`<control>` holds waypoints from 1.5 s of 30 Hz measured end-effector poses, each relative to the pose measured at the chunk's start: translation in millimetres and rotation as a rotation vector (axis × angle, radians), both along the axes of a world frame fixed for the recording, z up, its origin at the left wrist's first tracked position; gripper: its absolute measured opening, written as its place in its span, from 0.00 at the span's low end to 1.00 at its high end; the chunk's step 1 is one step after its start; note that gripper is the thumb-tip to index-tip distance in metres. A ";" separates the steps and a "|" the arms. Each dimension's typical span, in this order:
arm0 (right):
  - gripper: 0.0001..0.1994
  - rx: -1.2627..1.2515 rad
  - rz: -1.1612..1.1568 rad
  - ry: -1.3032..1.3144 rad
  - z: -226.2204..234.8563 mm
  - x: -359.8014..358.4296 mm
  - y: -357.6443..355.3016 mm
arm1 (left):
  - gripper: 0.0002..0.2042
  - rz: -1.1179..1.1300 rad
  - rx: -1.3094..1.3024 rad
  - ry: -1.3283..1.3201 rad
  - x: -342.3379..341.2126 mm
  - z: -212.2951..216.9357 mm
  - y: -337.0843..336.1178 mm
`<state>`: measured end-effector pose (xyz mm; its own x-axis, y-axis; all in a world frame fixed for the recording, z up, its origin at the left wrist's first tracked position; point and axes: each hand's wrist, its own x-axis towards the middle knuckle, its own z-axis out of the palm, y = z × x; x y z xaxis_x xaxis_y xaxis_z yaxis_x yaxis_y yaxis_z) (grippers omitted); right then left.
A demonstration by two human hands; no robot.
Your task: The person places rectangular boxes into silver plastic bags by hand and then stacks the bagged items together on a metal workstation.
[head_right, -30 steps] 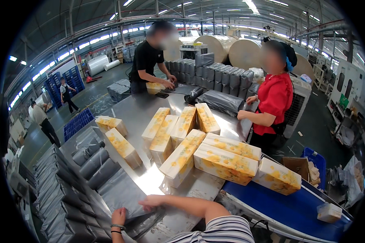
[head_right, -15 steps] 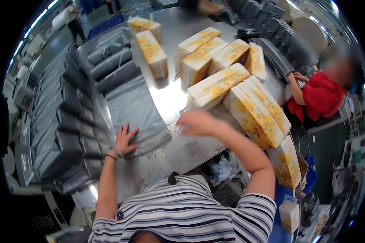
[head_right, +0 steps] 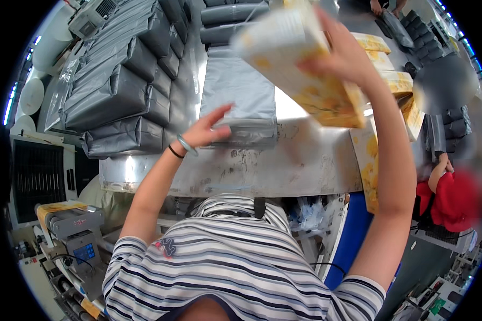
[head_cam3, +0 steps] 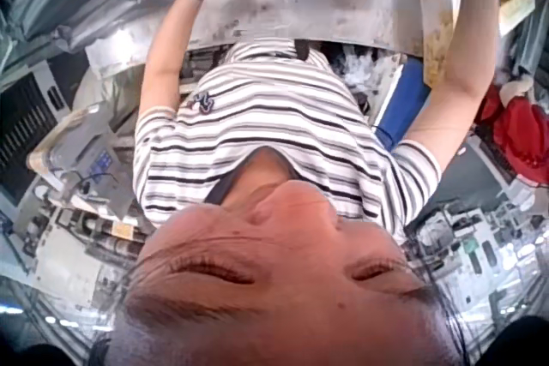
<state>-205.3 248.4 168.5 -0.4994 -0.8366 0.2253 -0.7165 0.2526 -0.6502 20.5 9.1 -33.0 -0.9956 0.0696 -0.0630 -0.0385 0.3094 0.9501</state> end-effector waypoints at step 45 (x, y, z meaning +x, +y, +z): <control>0.10 0.403 0.193 -0.026 -216.9 146.0 78.6 | 0.08 -0.659 -0.800 -0.105 145.1 -27.4 38.1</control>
